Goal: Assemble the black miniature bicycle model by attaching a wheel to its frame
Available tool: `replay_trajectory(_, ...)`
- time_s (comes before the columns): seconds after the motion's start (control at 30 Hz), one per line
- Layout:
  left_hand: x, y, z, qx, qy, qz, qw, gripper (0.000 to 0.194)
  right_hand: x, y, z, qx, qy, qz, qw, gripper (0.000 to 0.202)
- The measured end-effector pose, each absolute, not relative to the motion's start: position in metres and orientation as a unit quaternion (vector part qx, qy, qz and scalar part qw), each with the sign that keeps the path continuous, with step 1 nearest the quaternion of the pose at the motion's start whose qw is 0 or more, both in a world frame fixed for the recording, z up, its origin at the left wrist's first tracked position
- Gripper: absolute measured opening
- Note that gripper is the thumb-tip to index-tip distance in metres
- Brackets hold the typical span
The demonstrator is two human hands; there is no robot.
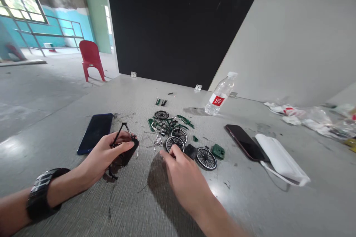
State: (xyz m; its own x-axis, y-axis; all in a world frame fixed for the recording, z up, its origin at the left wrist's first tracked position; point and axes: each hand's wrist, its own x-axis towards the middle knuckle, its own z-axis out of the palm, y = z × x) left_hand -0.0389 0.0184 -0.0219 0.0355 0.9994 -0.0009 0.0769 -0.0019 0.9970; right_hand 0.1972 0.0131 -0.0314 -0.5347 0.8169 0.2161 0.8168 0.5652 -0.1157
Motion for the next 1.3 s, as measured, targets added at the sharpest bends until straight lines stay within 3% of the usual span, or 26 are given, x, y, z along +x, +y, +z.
replay_trajectory(1.3,-0.04,0.02,-0.027,0.524,0.508,0.484,0.483,0.017,0.177,0.025,-0.028,-0.463,-0.88,0.005,0.107,0.04)
